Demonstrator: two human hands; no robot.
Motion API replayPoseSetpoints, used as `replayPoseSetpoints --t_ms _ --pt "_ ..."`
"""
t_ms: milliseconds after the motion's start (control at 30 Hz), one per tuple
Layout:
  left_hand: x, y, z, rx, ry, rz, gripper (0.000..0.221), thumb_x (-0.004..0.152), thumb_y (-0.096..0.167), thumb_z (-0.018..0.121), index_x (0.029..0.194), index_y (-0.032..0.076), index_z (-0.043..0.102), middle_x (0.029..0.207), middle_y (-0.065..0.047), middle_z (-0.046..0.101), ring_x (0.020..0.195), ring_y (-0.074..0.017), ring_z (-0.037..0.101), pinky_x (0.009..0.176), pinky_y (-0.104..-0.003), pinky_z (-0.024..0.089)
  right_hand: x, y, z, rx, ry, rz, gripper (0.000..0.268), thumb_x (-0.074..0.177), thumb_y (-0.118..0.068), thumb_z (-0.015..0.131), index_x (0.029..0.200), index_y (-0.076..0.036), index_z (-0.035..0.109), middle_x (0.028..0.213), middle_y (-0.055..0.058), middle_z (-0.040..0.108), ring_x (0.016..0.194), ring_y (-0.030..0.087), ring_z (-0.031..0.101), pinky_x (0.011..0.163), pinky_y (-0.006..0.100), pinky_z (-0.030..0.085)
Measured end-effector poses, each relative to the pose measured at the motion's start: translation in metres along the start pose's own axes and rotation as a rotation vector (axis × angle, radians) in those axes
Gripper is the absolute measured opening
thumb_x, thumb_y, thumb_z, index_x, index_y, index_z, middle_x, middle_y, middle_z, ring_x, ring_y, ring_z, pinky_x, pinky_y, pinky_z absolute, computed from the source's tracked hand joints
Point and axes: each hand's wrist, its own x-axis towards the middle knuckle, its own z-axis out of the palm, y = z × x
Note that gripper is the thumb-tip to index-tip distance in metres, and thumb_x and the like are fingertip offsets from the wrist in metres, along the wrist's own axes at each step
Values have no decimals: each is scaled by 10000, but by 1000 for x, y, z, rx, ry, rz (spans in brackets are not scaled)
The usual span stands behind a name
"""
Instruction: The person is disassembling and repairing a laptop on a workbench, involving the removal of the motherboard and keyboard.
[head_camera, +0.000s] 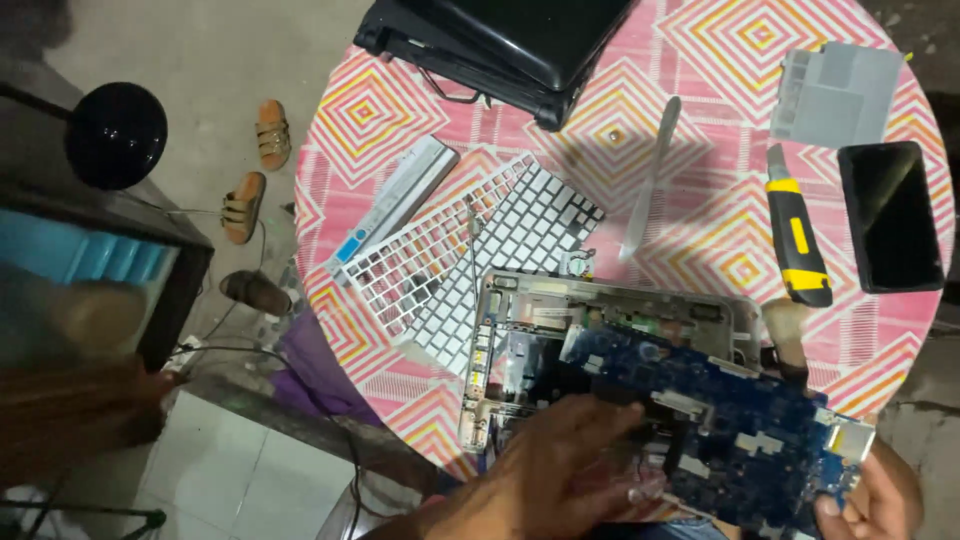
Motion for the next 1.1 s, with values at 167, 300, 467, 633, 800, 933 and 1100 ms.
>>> replayPoseSetpoints --t_ms 167,300,467,633,800,933,1100 --pt "-12 11 -29 427 37 150 432 1034 366 529 1306 31 541 1149 -186 533 994 -348 549 833 -461 409 -8 -68 25 -260 53 22 698 911 67 508 1574 -38 318 1560 204 358 1408 408 359 1081 592 382" --pt "-26 -23 -41 701 359 186 343 935 348 631 1137 72 649 1165 -127 630 1107 -338 610 903 -473 473 -15 -83 49 -100 48 85 750 951 104 499 1665 -23 304 1315 276 533 1091 347 532 924 451 414" --pt "-26 -37 -61 834 471 48 416 968 426 569 1209 96 647 1221 -99 639 1218 -324 569 997 -468 430 -21 -119 79 56 101 104 680 987 146 466 1646 26 348 1163 349 577 958 370 569 827 469 466" --pt "-21 -49 -65 872 434 0 476 970 445 567 1318 121 589 1331 -101 586 1328 -342 492 1072 -515 390 -18 -99 78 92 95 78 731 975 165 451 1678 -16 370 1136 308 591 892 300 562 735 390 454" --pt "-13 -45 -75 901 297 -84 596 963 480 589 1467 188 462 1432 -104 519 1405 -356 429 1099 -569 351 -16 -101 84 -42 136 137 737 977 151 501 1673 -75 421 950 174 599 649 153 448 577 286 366" --pt "-7 -41 -84 937 162 -128 654 949 566 551 1486 209 443 1467 -118 465 1406 -366 398 1093 -587 338 -10 -111 84 -210 102 158 710 981 153 520 1659 -32 416 889 240 599 531 192 386 497 311 314" --pt "6 -42 -92 991 143 -59 643 951 580 560 1441 176 465 1434 -124 505 1392 -355 442 1090 -557 367 12 -122 80 -121 -59 272 663 923 117 453 1570 -12 384 1026 312 526 841 387 458 708 465 349"
